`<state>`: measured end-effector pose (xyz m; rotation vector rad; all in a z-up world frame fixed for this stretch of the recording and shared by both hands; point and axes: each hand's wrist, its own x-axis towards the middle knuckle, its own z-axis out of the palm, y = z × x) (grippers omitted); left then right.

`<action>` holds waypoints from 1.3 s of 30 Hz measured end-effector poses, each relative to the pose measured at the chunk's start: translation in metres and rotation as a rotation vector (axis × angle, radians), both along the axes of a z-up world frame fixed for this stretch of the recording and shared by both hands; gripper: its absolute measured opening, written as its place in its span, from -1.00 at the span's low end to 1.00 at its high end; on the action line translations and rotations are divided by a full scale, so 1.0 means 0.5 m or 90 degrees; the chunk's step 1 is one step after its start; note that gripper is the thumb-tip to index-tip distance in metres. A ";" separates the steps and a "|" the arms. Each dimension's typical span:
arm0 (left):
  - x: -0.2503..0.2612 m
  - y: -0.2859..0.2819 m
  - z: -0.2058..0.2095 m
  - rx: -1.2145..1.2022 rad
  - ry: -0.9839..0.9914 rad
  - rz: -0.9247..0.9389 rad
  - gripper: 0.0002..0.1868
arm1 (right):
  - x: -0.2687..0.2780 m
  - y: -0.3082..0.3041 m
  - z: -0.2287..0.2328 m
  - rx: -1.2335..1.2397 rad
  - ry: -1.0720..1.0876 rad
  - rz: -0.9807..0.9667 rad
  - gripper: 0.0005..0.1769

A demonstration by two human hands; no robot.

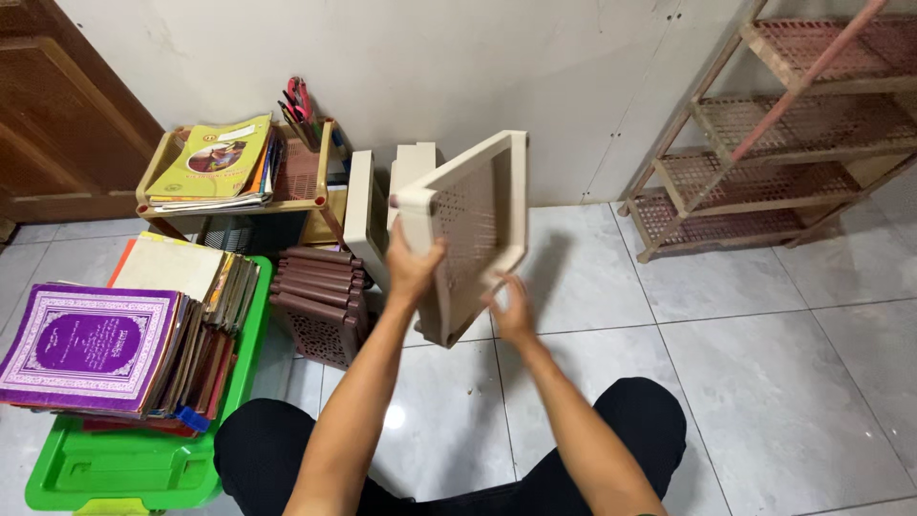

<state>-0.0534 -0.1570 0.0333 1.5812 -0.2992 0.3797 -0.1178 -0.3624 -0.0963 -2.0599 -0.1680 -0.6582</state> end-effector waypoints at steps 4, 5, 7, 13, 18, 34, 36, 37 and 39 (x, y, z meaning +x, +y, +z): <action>0.012 0.097 -0.035 -0.100 0.055 -0.090 -0.10 | 0.061 -0.141 0.058 -0.022 -0.098 -0.156 -0.19; 0.014 0.120 -0.038 -0.095 0.066 -0.086 -0.10 | 0.070 -0.168 0.073 -0.035 -0.104 -0.168 -0.15; 0.027 0.148 -0.033 -0.082 0.083 -0.082 -0.09 | 0.084 -0.210 0.106 -0.058 -0.121 -0.196 -0.05; 0.071 0.194 -0.030 -0.208 0.132 -0.207 -0.03 | 0.071 -0.285 0.216 0.405 0.326 0.185 -0.14; 0.147 0.215 -0.064 -0.306 0.184 -0.271 -0.19 | 0.014 -0.269 0.270 0.496 0.279 0.289 -0.12; -0.047 -0.130 0.209 -0.138 -0.084 -0.154 -0.49 | -0.117 0.113 0.384 0.028 -0.134 -0.221 -0.33; -0.095 -0.138 0.245 -0.151 -0.081 -0.130 -0.51 | -0.128 0.150 0.357 0.009 -0.172 -0.253 -0.35; -0.110 -0.137 0.255 -0.136 -0.032 -0.081 -0.49 | -0.134 0.158 0.342 -0.001 -0.190 -0.270 -0.35; -0.120 -0.131 0.268 -0.098 -0.022 -0.004 -0.46 | -0.133 0.160 0.323 -0.014 -0.217 -0.222 -0.51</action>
